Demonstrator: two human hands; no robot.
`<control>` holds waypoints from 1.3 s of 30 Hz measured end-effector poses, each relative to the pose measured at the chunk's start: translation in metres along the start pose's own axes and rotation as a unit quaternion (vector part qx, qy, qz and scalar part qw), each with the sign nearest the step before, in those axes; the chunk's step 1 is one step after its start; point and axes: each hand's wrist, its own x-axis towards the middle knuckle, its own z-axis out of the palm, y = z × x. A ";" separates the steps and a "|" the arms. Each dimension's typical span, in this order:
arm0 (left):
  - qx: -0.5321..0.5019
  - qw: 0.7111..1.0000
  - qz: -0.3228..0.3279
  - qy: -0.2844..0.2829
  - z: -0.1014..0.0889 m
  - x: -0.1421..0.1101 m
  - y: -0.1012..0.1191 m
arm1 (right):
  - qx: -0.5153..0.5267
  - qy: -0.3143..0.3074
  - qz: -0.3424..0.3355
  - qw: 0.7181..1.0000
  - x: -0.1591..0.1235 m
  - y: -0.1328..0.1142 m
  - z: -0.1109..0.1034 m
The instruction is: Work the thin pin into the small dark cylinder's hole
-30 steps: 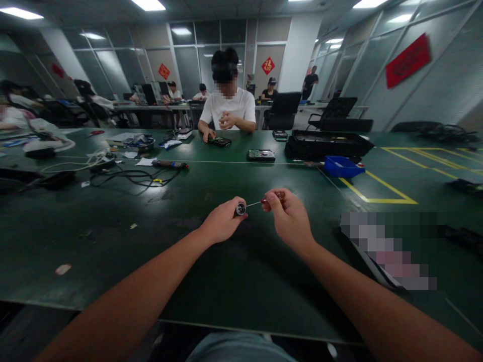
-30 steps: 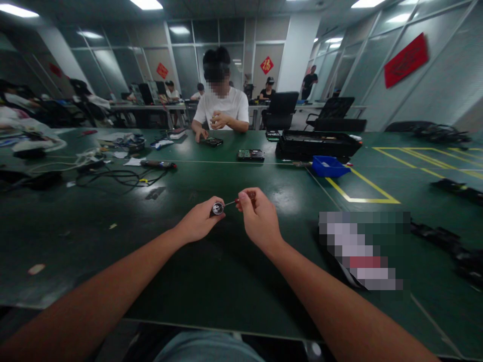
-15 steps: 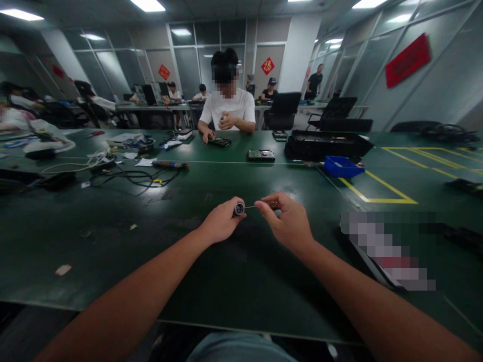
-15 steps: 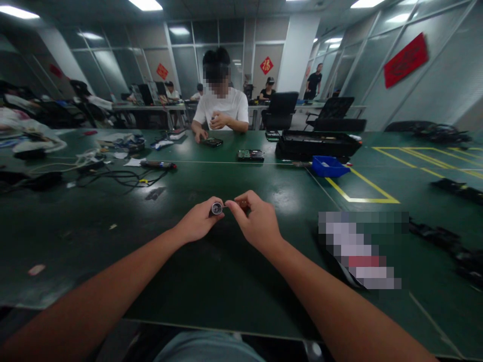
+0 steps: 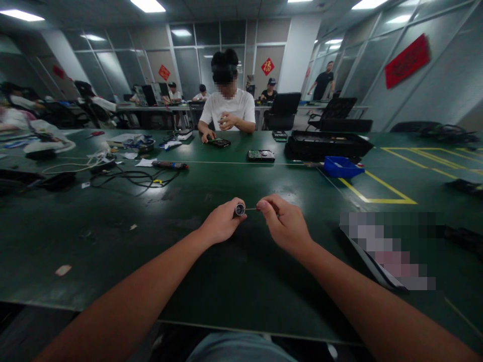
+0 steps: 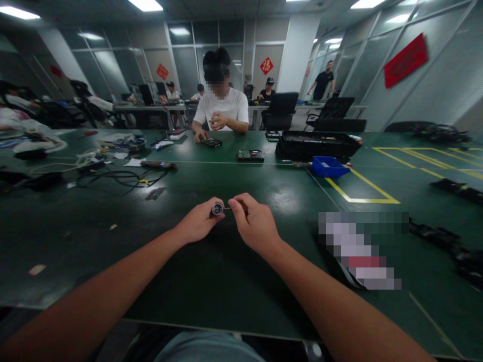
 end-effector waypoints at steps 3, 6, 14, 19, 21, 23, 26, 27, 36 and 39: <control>-0.003 1.000 -0.004 0.004 0.000 0.000 -0.001 | 0.006 0.004 0.011 1.000 0.000 0.000 0.001; -0.004 1.000 -0.008 0.015 0.000 0.001 -0.003 | 0.015 -0.004 -0.010 1.000 0.000 0.001 0.000; -0.004 1.000 -0.017 0.021 0.000 0.001 -0.003 | 0.111 0.027 0.022 0.993 0.000 0.002 0.002; -0.004 1.000 -0.015 0.026 -0.001 0.001 -0.003 | 0.258 0.042 0.077 0.962 0.006 0.011 0.010; 0.003 1.000 0.011 0.019 -0.002 0.002 -0.002 | 0.297 0.060 0.103 0.947 0.010 0.017 0.013; 0.021 0.999 0.034 0.012 -0.004 0.002 -0.002 | 0.342 0.072 0.143 0.926 0.013 0.023 0.015; 0.038 0.998 0.035 0.019 -0.005 0.003 -0.002 | 0.360 0.077 0.182 0.912 0.015 0.028 0.016; 0.038 0.999 0.028 0.021 -0.005 0.003 -0.003 | 0.347 0.087 0.177 0.917 0.016 0.028 0.015; -0.005 1.000 0.004 0.015 -0.001 0.002 -0.001 | 0.209 0.096 0.077 0.970 0.008 0.012 0.009; -0.015 1.000 0.012 0.022 0.000 0.002 -0.001 | 0.185 0.093 0.067 0.976 0.005 0.011 0.011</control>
